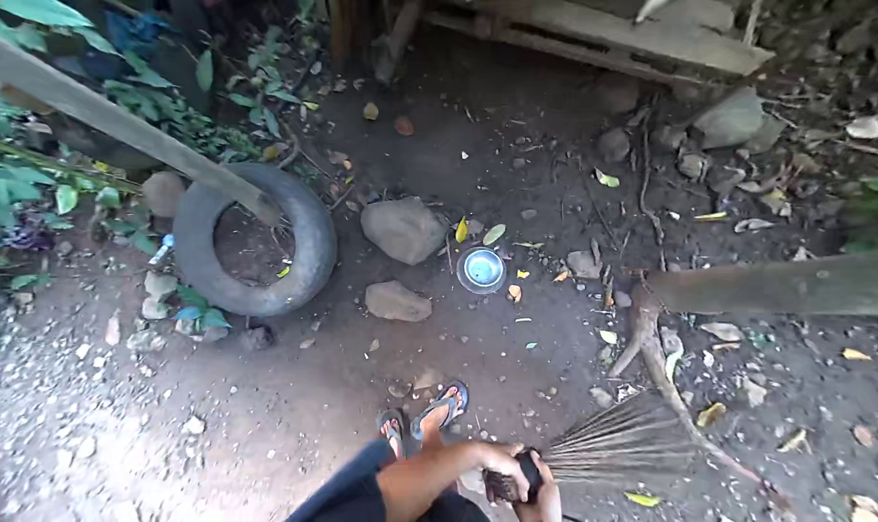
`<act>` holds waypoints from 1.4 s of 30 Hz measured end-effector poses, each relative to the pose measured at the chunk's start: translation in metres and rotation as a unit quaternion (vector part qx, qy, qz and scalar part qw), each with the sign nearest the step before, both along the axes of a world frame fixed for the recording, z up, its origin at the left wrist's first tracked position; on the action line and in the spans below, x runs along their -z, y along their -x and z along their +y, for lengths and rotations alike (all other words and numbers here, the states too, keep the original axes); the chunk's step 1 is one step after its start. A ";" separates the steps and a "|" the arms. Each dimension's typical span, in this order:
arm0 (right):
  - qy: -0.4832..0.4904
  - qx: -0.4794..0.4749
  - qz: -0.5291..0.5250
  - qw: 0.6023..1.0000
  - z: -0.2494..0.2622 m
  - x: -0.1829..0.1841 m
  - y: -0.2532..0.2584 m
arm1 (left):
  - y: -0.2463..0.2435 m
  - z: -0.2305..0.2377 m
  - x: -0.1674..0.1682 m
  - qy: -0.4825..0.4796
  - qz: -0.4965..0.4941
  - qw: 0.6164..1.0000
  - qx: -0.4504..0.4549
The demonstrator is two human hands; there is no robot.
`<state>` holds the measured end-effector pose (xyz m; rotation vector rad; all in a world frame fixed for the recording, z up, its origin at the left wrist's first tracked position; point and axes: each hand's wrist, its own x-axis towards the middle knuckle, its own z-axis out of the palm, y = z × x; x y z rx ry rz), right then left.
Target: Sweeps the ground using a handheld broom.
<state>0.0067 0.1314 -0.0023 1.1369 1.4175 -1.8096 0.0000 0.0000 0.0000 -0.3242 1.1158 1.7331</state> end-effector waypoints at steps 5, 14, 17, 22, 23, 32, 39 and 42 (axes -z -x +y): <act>0.024 -0.180 0.012 0.983 -0.098 -0.067 -0.018 | -0.074 -0.073 -0.065 0.102 0.044 0.968 -0.226; 0.096 -0.639 -0.101 0.756 -0.370 -0.106 -0.142 | -0.256 -0.224 -0.130 0.271 -0.090 0.681 -0.675; 0.150 -0.675 -0.138 0.709 -0.470 -0.081 -0.198 | -0.300 -0.314 -0.114 0.294 -0.145 0.631 -0.703; 0.146 -0.570 -0.133 0.797 -0.530 -0.063 -0.204 | -0.295 -0.418 -0.100 0.268 -0.190 0.756 -0.567; 0.123 -0.501 -0.130 0.847 -0.511 -0.070 -0.195 | -0.283 -0.415 -0.105 0.254 -0.178 0.807 -0.502; -0.134 0.003 0.078 0.988 -0.374 -0.159 -0.103 | -0.130 -0.347 -0.135 0.009 0.111 0.991 -0.076; -0.207 0.022 0.101 0.973 -0.369 -0.161 -0.035 | -0.059 -0.341 -0.152 -0.013 0.151 0.982 -0.111; -0.208 -0.062 0.050 0.975 -0.399 -0.134 -0.004 | -0.045 -0.364 -0.126 0.018 0.100 0.976 -0.191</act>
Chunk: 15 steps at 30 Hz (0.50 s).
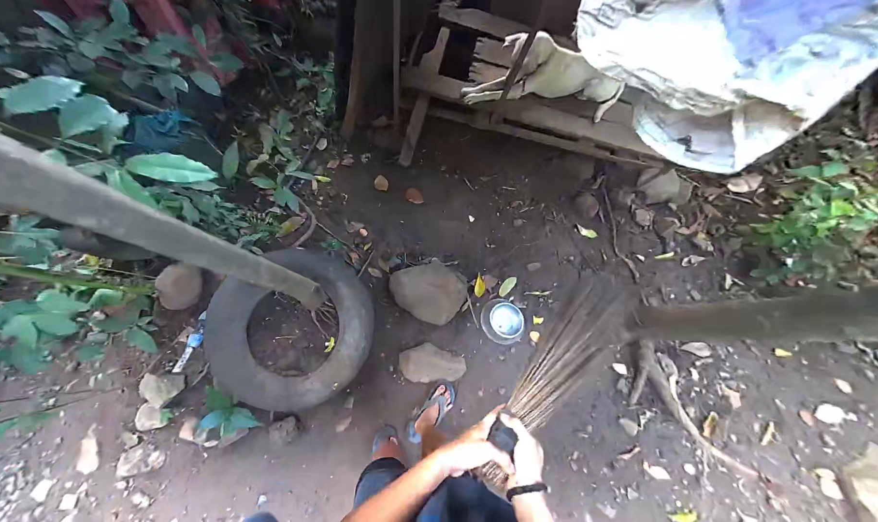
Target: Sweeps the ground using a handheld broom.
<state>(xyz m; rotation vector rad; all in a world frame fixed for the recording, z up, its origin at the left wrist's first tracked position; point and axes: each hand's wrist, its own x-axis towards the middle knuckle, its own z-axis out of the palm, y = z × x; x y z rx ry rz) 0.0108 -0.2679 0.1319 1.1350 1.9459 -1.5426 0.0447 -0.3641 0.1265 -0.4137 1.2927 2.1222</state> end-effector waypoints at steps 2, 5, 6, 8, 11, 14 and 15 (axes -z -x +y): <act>0.022 -0.056 -0.043 0.997 -0.025 0.022 0.022 | 0.008 -0.020 0.014 0.008 -0.053 0.996 -0.069; 0.077 -0.162 -0.081 0.981 -0.077 0.053 0.056 | 0.023 -0.055 0.032 0.031 -0.132 0.971 -0.196; 0.095 -0.206 -0.092 0.970 -0.097 0.062 0.068 | 0.029 -0.069 0.037 0.045 -0.150 0.959 -0.236; 0.120 -0.289 -0.128 0.941 -0.140 0.079 0.092 | 0.038 -0.095 0.051 0.091 -0.168 0.929 -0.317; 0.157 -0.390 -0.203 0.884 -0.220 0.118 0.138 | 0.073 -0.148 0.090 0.136 -0.195 0.882 -0.407; 0.138 -0.442 -0.279 0.841 -0.312 0.190 0.203 | 0.141 -0.228 0.159 0.093 -0.282 0.848 -0.440; 0.118 -0.429 -0.288 0.848 -0.332 0.207 0.223 | 0.165 -0.254 0.173 0.054 -0.306 0.857 -0.410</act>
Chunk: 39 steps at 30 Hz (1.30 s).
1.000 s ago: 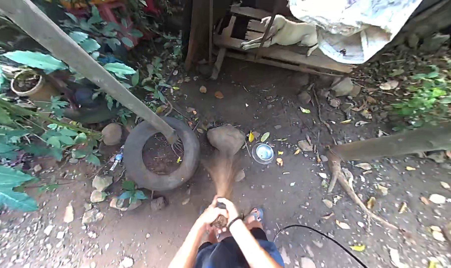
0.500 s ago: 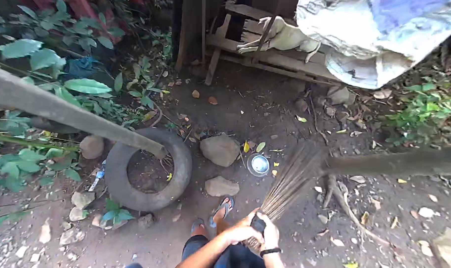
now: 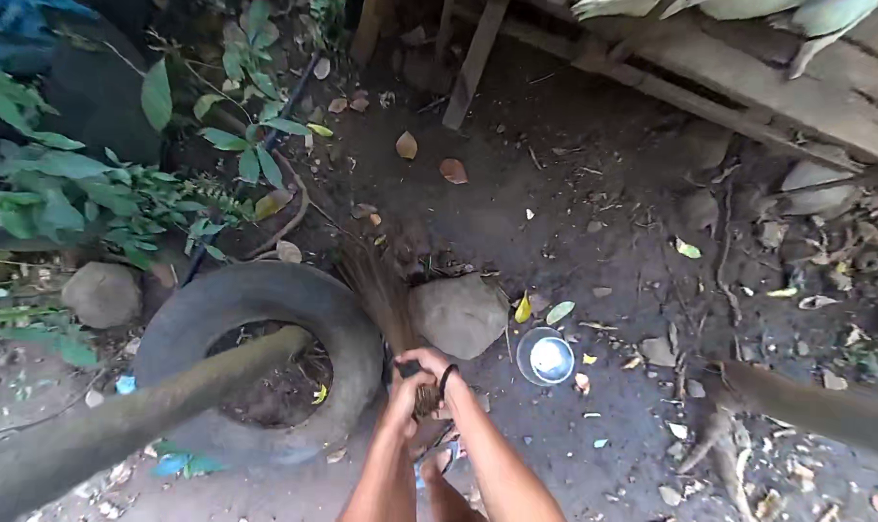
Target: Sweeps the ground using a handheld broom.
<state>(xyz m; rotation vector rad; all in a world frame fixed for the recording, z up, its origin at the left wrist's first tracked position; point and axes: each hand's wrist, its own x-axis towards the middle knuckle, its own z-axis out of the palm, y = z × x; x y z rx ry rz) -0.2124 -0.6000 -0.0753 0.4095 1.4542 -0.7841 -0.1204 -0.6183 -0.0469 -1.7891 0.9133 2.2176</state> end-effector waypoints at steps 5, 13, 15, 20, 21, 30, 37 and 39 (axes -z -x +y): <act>-0.046 0.180 0.154 0.970 0.019 -0.043 0.007 | 0.017 -0.019 -0.026 -0.023 0.119 0.986 0.118; -0.062 0.123 0.006 0.990 0.049 -0.097 -0.001 | 0.003 0.021 -0.104 -0.024 0.040 0.998 0.053; -0.090 0.102 -0.038 0.990 0.025 -0.055 0.023 | 0.035 -0.001 -0.074 -0.079 -0.025 0.996 0.041; -0.105 0.188 0.138 0.967 0.036 -0.072 0.034 | 0.042 -0.005 -0.054 -0.112 0.110 0.983 0.096; -0.110 0.192 0.171 0.960 0.040 -0.085 0.025 | 0.029 -0.002 -0.059 -0.090 0.162 0.977 0.105; -0.121 0.198 0.066 0.971 0.030 -0.050 0.059 | 0.071 -0.009 -0.044 -0.160 0.053 0.981 0.095; -0.035 0.126 0.169 0.977 -0.004 -0.127 -0.010 | -0.021 -0.033 -0.094 0.044 0.183 0.977 0.100; 0.027 0.047 0.074 0.996 -0.023 -0.136 -0.004 | -0.018 -0.029 -0.125 0.107 0.101 0.989 0.016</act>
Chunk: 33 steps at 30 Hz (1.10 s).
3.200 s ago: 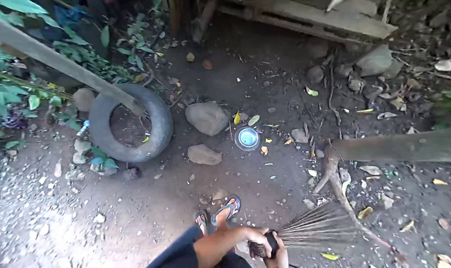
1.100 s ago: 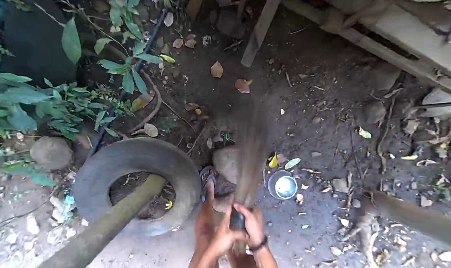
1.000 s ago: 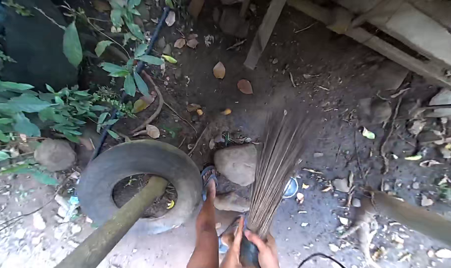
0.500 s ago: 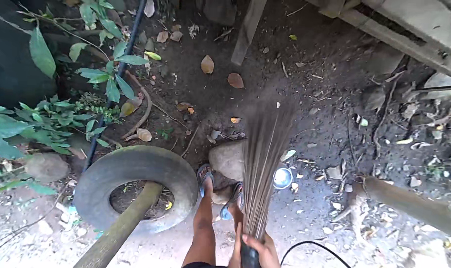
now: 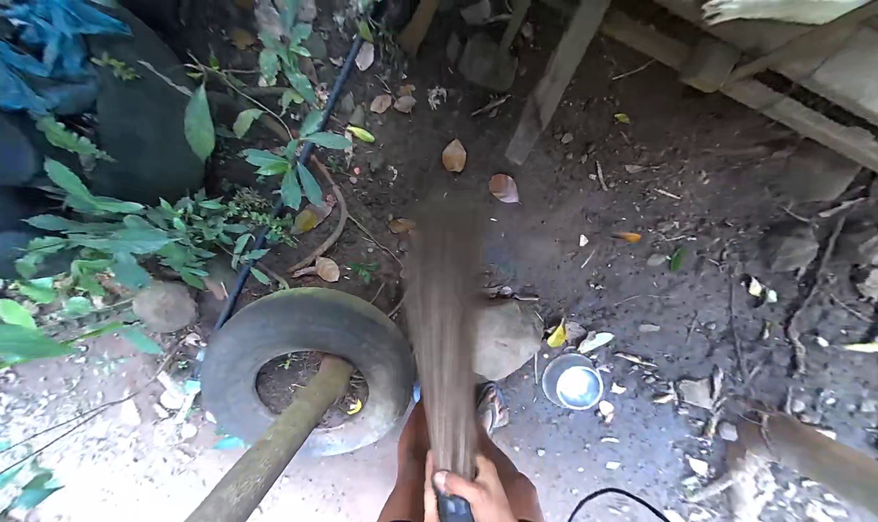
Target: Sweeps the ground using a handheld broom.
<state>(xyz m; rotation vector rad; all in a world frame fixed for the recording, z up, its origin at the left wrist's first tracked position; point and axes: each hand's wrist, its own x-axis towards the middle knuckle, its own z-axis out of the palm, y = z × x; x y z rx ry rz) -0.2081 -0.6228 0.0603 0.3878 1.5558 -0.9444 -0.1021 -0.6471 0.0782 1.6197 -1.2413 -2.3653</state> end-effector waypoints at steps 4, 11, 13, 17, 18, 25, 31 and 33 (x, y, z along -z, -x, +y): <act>-0.016 -0.209 -0.145 0.967 -0.110 0.073 0.042 | 0.053 -0.068 0.044 -0.071 -0.151 0.973 -0.161; -0.027 -0.113 0.103 0.988 -0.124 0.037 0.047 | 0.043 -0.108 0.040 -0.116 0.010 0.988 -0.100; -0.004 -0.086 0.123 0.989 -0.102 0.001 0.032 | 0.018 -0.089 0.010 -0.091 0.054 0.993 -0.061; 0.015 -0.291 -0.056 0.955 -0.133 -0.007 0.072 | 0.068 -0.079 -0.028 -0.140 -0.045 0.954 -0.260; 0.004 -0.357 -0.087 0.930 -0.161 0.014 0.083 | 0.084 -0.095 -0.009 -0.152 -0.056 0.937 -0.310; -0.053 -0.250 0.073 0.964 -0.177 0.051 0.103 | 0.102 -0.143 0.043 -0.207 -0.016 0.961 -0.183; -0.044 -0.142 0.150 0.978 -0.115 -0.020 0.038 | 0.019 -0.092 -0.007 -0.168 0.113 0.970 -0.132; 0.017 -0.172 0.064 0.983 -0.148 -0.001 0.040 | 0.026 -0.106 -0.002 -0.088 0.013 0.979 -0.184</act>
